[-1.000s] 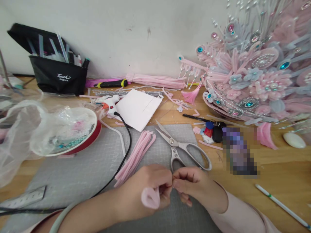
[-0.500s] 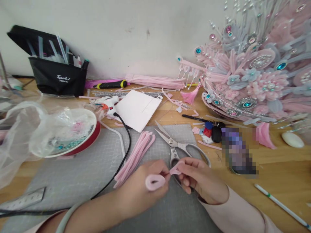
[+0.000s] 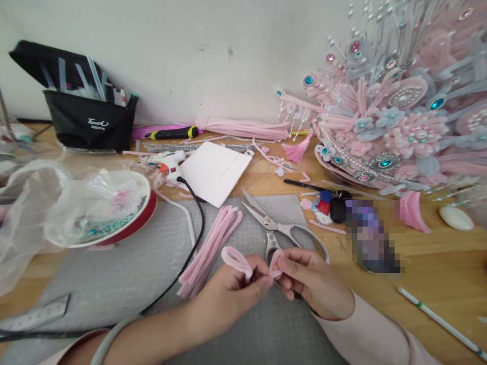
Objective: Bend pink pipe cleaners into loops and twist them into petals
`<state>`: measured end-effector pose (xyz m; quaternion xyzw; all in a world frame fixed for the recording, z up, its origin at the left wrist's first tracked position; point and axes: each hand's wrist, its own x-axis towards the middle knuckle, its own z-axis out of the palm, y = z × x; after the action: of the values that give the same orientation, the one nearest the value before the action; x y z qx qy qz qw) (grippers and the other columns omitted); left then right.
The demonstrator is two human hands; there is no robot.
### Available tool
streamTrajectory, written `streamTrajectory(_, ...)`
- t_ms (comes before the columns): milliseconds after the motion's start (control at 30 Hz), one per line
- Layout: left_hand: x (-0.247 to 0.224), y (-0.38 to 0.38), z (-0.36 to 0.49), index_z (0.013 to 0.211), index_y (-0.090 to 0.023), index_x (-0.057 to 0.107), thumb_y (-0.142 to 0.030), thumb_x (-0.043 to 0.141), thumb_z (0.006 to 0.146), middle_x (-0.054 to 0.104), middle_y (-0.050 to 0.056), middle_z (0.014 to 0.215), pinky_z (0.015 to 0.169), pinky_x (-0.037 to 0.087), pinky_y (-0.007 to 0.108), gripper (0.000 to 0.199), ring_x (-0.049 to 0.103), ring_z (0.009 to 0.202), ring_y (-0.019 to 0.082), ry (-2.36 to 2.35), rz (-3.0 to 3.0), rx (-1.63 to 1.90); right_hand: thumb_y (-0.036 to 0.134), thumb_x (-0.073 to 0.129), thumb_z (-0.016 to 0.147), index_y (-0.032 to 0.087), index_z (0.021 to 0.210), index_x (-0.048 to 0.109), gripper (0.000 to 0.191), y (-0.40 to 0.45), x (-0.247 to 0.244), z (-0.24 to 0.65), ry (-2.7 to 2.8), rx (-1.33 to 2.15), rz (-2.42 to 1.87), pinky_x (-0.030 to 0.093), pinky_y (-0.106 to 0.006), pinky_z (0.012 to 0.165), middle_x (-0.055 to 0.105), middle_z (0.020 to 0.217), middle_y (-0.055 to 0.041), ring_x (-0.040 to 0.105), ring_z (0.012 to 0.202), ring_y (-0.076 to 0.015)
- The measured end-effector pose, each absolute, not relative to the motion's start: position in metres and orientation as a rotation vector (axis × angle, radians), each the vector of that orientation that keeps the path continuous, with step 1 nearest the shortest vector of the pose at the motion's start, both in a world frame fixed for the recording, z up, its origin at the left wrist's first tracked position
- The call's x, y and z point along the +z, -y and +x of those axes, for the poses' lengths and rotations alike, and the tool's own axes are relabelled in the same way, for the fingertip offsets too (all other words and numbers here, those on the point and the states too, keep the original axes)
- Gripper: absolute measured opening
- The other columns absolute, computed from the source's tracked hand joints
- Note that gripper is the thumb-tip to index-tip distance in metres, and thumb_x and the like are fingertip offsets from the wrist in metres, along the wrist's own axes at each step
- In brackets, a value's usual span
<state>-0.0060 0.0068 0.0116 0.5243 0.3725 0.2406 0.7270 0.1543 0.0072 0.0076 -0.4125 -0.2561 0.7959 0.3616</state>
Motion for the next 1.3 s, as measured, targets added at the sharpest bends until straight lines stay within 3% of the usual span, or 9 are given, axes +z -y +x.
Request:
streamTrajectory(233,0.009,-0.003,-0.007,0.072,-0.014,0.048,-0.038,0.045,0.081,0.04,-0.004,0.059,0.045,0.026,0.02,0.026,0.031,0.049,0.007,-0.883,1.084,0.528,0.029,0.069,0.068,0.013,0.072,0.065,0.016,-0.004,-0.004,0.154,0.838,1.964,-0.998,0.043,-0.017,0.044,0.055,0.053,0.0023,0.051,0.044,-0.0057)
streamTrajectory(633,0.012,-0.003,-0.006,0.07,-0.014,0.052,-0.039,0.051,0.078,0.044,-0.003,0.06,0.044,0.023,0.02,0.026,0.032,0.049,0.006,-0.763,1.066,0.508,0.039,0.066,0.069,0.012,0.055,0.062,0.03,-0.008,-0.001,0.154,1.093,1.857,-0.921,0.039,-0.018,0.044,0.048,0.055,0.0024,0.046,0.047,-0.006)
streamTrajectory(933,0.008,-0.007,-0.01,0.073,-0.014,0.048,-0.041,0.051,0.078,0.054,0.001,0.071,0.043,0.027,0.018,0.027,0.036,0.049,0.005,-0.728,0.933,0.526,0.027,0.073,0.062,0.013,0.063,0.068,0.016,-0.004,-0.001,0.149,0.612,2.057,-0.846,0.045,-0.013,0.044,0.058,0.055,0.0008,0.054,0.047,-0.0049)
streamTrajectory(1300,0.007,-0.009,-0.009,0.071,-0.013,0.048,-0.038,0.051,0.079,0.049,-0.003,0.061,0.04,0.023,0.017,0.026,0.031,0.045,0.004,-0.712,0.921,0.541,0.025,0.076,0.058,0.013,0.061,0.065,0.017,-0.003,-0.002,0.145,0.479,2.031,-0.894,0.044,-0.012,0.037,0.059,0.05,0.0016,0.053,0.04,-0.0045)
